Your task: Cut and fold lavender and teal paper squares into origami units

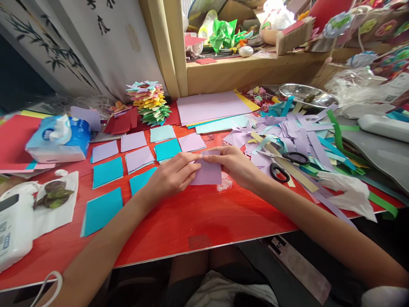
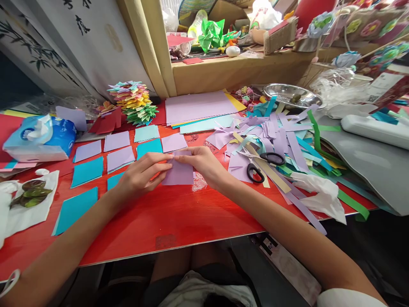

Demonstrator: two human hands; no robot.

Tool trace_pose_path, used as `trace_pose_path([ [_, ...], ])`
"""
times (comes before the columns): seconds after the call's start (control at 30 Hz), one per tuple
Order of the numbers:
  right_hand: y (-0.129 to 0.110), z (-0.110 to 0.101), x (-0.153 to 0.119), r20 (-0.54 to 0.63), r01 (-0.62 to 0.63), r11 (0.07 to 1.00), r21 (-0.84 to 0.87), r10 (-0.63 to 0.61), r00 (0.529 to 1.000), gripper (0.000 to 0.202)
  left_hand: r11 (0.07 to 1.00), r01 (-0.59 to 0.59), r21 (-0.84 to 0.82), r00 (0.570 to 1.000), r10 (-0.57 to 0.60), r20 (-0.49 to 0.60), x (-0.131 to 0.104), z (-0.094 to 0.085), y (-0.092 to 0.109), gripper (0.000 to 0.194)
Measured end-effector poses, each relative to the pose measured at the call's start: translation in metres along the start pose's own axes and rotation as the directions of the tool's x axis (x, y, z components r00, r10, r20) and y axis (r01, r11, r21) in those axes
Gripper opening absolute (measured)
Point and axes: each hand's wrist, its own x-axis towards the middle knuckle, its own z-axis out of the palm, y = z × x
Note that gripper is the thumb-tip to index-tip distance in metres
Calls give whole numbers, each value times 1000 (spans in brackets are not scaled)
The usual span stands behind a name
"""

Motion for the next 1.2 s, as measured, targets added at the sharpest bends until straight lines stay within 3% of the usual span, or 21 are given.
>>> trace_pose_path([
  [0.13,-2,2,-1,-15,25,995,-97,-27,1000,23,997,44,-64,999,-44,9,1,0,3,16],
  [0.27,-4,3,-2,-65,87,945,-316,-113,991,27,932,278,-234,958,-285,4,8,-1,11,9],
  [0.37,-2,4,-2,-94,126,890,-438,-185,978,32,792,508,-339,845,-535,18,16,-3,15,13],
  [0.47,-1,5,-3,-86,137,861,-490,-204,975,35,626,657,-420,723,-680,119,20,-5,17,19],
  [0.6,-1,6,-5,-83,136,824,-550,-216,973,37,483,717,-502,648,-727,226,22,-6,16,23],
  [0.77,-1,7,-5,-94,139,771,-622,-249,964,35,401,738,-542,604,-751,267,22,-5,16,23],
  [0.93,1,6,-2,-47,104,877,-469,-143,989,31,358,749,-558,550,-805,221,20,-2,14,22],
  [1.03,1,5,-1,-37,58,911,-408,-80,996,29,349,742,-572,541,-816,204,20,-2,13,23],
  [1.2,3,4,0,-44,59,921,-385,-82,996,28,361,750,-554,554,-801,227,20,-2,13,24],
])
